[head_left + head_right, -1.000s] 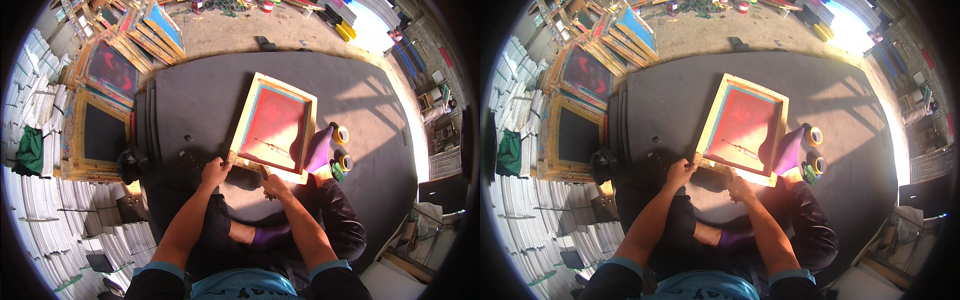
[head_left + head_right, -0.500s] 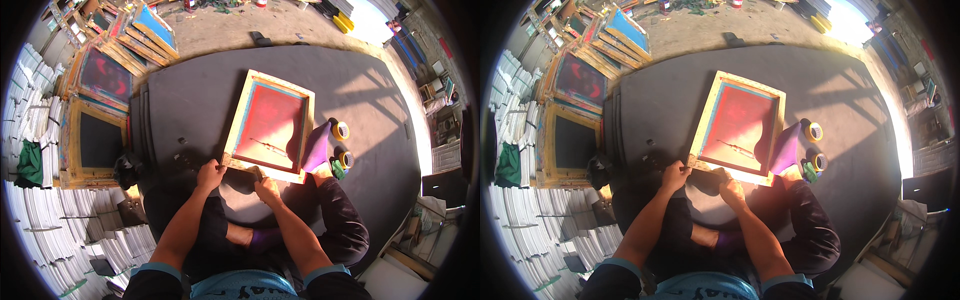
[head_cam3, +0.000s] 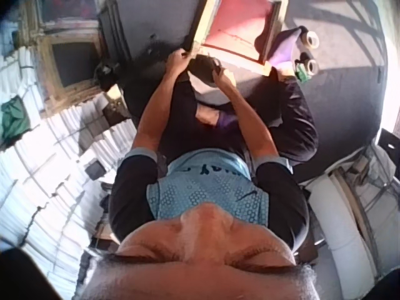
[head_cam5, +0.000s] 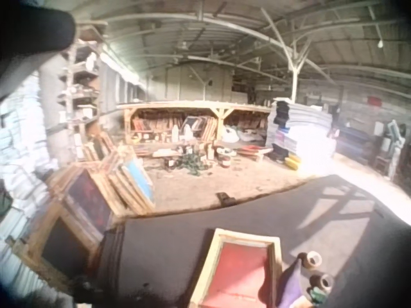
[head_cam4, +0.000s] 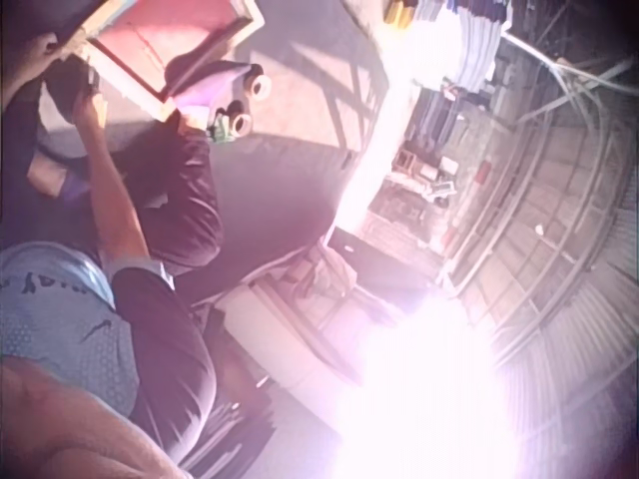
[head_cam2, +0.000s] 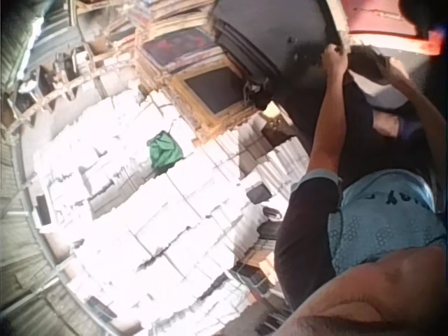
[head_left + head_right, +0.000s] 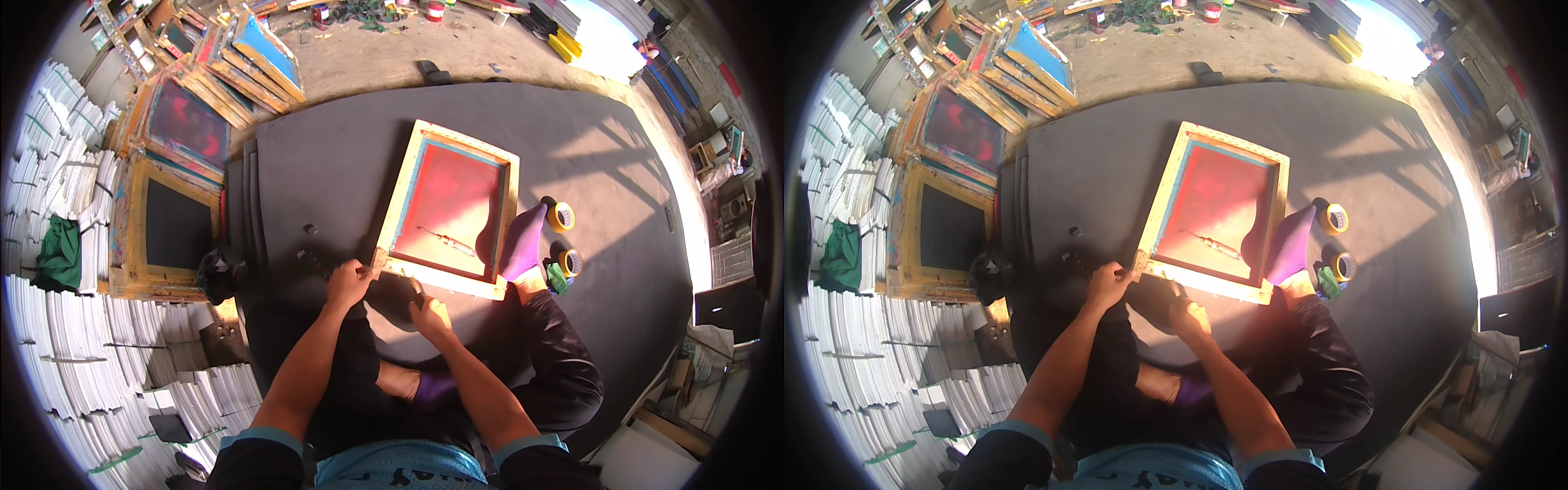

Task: The person sits cross-legged on the floor and uses a small metal scraper to remove dried red material from the edges of a wooden screen-printing frame. The person repeatedly scrapes along the frame's perimeter, lifting off flakes of residue.

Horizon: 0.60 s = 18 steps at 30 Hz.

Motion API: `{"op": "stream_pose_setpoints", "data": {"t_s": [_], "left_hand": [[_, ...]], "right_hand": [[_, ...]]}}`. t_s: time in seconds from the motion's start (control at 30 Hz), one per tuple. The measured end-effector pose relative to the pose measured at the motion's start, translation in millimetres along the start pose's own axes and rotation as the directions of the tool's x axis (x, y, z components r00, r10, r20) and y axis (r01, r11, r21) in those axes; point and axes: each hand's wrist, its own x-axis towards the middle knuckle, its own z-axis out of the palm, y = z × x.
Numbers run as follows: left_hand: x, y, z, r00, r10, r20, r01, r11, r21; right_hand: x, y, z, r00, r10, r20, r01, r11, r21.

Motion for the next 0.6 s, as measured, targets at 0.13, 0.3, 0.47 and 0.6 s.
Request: {"op": "stream_pose_setpoints", "data": {"t_s": [0.13, 0.3, 0.47, 0.6], "left_hand": [[-6, -6, -22, 0.978, -0.108, 0.18, 0.172, 0.903, -0.394], [-6, -8, -47, 0.957, -0.165, 0.241, 0.289, 0.649, -0.704], [-1, -24, -60, 0.962, -0.192, 0.196, 0.269, 0.523, -0.809], [1, -26, -60, 0.961, -0.224, 0.162, 0.254, 0.481, -0.839]], "right_hand": [[-23, -89, -19, 0.948, -0.05, 0.315, -0.071, 0.93, 0.36], [5, -115, 1, 0.832, -0.155, 0.533, -0.283, 0.707, 0.648], [20, -140, -3, 0.732, -0.096, 0.675, -0.433, 0.7, 0.568], [31, -143, -7, 0.662, -0.171, 0.73, -0.433, 0.707, 0.559]]}}
